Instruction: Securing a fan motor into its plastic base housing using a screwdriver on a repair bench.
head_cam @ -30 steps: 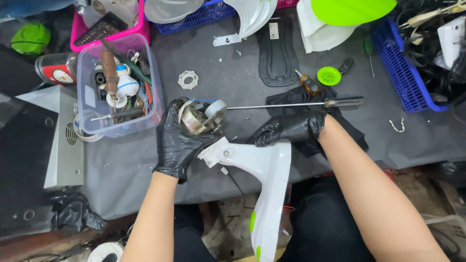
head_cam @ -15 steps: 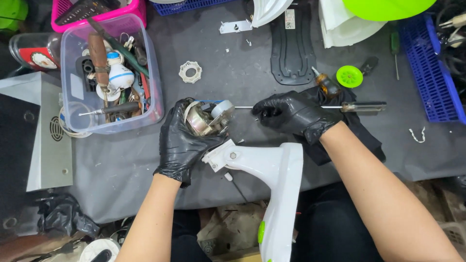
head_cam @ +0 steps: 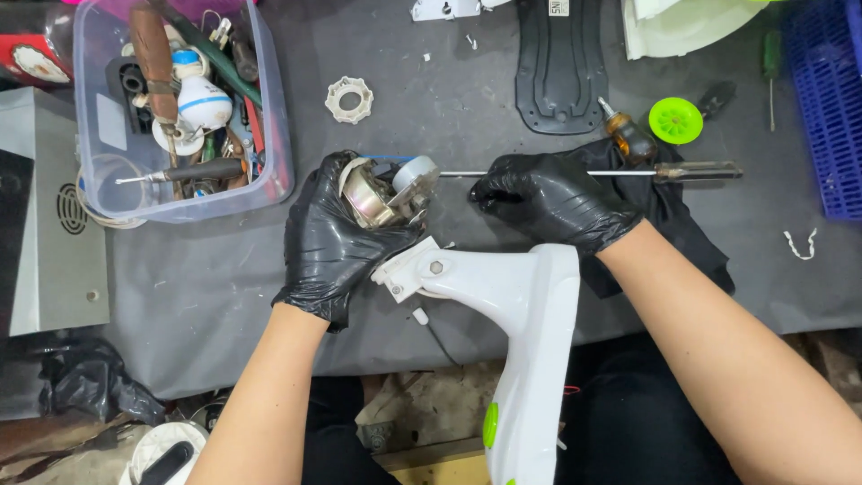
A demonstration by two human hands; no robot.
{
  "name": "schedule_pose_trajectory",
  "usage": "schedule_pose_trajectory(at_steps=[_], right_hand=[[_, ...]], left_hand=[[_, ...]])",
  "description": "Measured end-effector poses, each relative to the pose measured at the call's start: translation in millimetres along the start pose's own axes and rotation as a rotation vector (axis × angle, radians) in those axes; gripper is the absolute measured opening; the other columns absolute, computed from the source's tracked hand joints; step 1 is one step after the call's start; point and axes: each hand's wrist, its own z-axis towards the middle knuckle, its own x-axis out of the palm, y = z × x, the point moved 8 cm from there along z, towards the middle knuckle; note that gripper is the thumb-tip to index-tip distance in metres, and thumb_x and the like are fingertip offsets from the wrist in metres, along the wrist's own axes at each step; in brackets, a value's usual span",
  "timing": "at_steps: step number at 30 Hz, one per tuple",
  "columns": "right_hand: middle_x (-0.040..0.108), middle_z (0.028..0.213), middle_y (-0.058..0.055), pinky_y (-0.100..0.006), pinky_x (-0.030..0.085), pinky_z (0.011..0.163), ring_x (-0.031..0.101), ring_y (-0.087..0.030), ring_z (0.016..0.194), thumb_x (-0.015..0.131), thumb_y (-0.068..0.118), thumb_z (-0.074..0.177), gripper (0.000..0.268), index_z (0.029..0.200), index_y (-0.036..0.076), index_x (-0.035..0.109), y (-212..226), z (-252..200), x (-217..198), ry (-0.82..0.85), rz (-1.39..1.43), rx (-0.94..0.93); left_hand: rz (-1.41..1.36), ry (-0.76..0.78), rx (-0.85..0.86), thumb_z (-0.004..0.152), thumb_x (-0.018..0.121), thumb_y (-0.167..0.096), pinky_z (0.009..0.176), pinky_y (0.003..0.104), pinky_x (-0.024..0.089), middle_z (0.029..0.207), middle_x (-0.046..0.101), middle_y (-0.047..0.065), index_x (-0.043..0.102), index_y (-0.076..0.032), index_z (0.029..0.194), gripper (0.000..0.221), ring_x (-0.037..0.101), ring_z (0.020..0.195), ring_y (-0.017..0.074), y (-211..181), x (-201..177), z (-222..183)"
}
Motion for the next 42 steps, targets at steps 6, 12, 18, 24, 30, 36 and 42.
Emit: schedule_pose_trajectory(at_steps=[6,12,18,24,30,36,42], right_hand=[[0.073,0.096,-0.005,-0.035,0.054,0.089,0.070,-0.025,0.098,0.072,0.007,0.084,0.016,0.098,0.014,0.076,-6.5,5.9,4.2,-0.037,0.253,-0.044],[0.074,0.098,-0.010,-0.037,0.054,0.091,0.069,-0.023,0.099,0.077,0.005,0.080,0.018,0.097,0.010,0.077,-6.0,10.3,17.5,0.040,0.533,-0.039],[0.075,0.096,-0.011,-0.035,0.055,0.089,0.071,-0.024,0.097,0.080,0.006,0.077,0.018,0.095,0.011,0.078,-11.1,21.7,30.9,0.124,0.573,-0.036],[0.074,0.099,-0.013,-0.038,0.054,0.091,0.069,-0.026,0.098,0.079,0.006,0.079,0.019,0.098,0.008,0.077,-4.2,27.4,23.7,0.111,0.560,-0.085],[0.073,0.101,-0.012,-0.029,0.063,0.086,0.072,-0.021,0.095,0.076,0.010,0.083,0.019,0.100,0.005,0.073,11.2,31.6,20.3,0.035,0.547,-0.178],[0.072,0.100,-0.016,-0.037,0.060,0.084,0.071,-0.028,0.094,0.075,0.008,0.086,0.018,0.102,0.002,0.071,15.2,24.7,20.1,-0.037,0.325,-0.423],[0.073,0.100,-0.015,-0.037,0.060,0.084,0.072,-0.027,0.095,0.076,0.009,0.085,0.016,0.100,0.003,0.072,11.2,25.1,23.0,-0.038,0.320,-0.393]], left_hand=[[-0.011,0.059,0.029,0.053,0.094,-0.032,0.089,0.047,0.055,0.101,0.068,0.011,0.064,-0.017,0.106,0.062,0.067,0.101,0.0390,-19.8,-9.9,-1.2],[0.056,0.143,-0.012,0.051,0.094,-0.037,0.092,0.049,0.053,0.100,0.068,0.012,0.062,-0.015,0.108,0.069,0.067,0.101,0.0379,-16.1,-9.1,6.4],[0.177,0.202,-0.042,0.051,0.093,-0.045,0.094,0.046,0.052,0.101,0.067,0.009,0.060,-0.018,0.109,0.073,0.066,0.103,0.0346,-14.8,-5.2,10.1],[0.222,0.264,-0.011,0.051,0.093,-0.047,0.094,0.048,0.050,0.100,0.068,0.012,0.060,-0.016,0.111,0.075,0.067,0.103,0.0358,2.4,10.4,18.2],[0.364,0.240,-0.067,0.053,0.078,-0.061,0.062,0.038,0.046,0.078,0.064,-0.003,0.051,-0.020,0.089,0.061,0.056,0.067,0.0229,-2.9,3.3,22.4],[0.361,0.223,-0.038,0.054,0.079,-0.062,0.060,0.040,0.046,0.073,0.062,0.000,0.052,-0.018,0.087,0.061,0.054,0.062,0.0266,-0.7,4.8,23.3],[0.332,0.191,0.019,0.052,0.081,-0.063,0.063,0.040,0.049,0.085,0.070,0.000,0.056,-0.018,0.095,0.067,0.063,0.071,0.0255,-2.9,2.9,20.8]])
